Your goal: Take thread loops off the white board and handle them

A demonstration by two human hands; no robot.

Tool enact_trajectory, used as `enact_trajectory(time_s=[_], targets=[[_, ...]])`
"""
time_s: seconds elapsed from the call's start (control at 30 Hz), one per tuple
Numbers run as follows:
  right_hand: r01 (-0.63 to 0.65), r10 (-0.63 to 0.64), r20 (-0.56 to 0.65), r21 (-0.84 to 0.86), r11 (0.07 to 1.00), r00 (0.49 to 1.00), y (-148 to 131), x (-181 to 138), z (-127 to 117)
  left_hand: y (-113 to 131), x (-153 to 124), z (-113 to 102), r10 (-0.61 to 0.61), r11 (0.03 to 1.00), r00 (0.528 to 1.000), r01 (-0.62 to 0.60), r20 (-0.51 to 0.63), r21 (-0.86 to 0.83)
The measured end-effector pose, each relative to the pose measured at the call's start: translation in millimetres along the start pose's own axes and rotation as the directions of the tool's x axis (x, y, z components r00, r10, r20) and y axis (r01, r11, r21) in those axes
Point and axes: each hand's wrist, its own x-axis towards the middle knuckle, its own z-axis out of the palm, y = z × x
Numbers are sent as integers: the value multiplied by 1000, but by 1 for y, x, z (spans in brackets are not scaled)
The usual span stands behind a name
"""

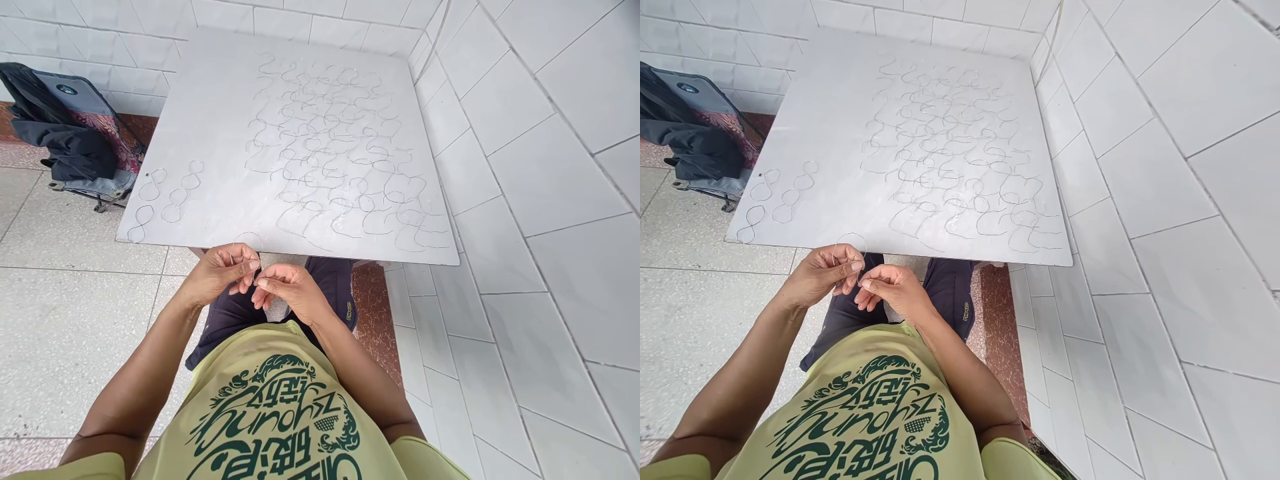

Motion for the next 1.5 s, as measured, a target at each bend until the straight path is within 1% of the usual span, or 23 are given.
enact_trajectory(time_s=[0.2,0.37,0.47,0.57,0.67,0.73,0.8,0.87,0.97,1.07,1.17,1.37,1.5], targets=[[-9,9,-50,4,1000,999,1,0,0,-4,3,7,29,999,997,-27,-78,33],[13,-11,-88,26,1000,996,6,-2,-1,-8,7,9,31,999,996,-28,-79,35],[-6,8,-83,29,1000,996,7,-4,-5,-10,8,6,34,998,999,-33,-29,52],[-44,46,-68,25,999,997,5,-7,-10,-11,10,1,23,998,998,-26,66,51],[-59,61,-57,25,998,997,3,-11,-15,-12,12,-4,17,1000,985,-15,173,-12],[-59,60,-43,30,998,997,1,-12,-16,-14,13,-3,59,996,980,-45,188,-77],[-63,64,-22,45,997,998,1,-11,-16,-18,15,3,128,985,984,-111,122,-135],[-73,73,-1,72,995,997,2,-10,-15,-23,15,12,189,970,982,-185,10,-156],[-89,88,13,111,990,996,5,-9,-14,-30,15,27,243,960,959,-259,-144,-110],[-101,100,12,124,987,995,8,-8,-13,-33,14,35,243,965,939,-259,-241,-36],[-109,110,-1,124,986,994,9,-8,-13,-33,14,36,223,971,938,-238,-265,-25],[-142,142,14,133,981,990,11,-10,-11,-25,14,36,255,915,925,-325,-282,-240],[-162,159,29,124,979,987,14,-11,-8,-21,13,36,212,910,918,-311,-337,-275]])
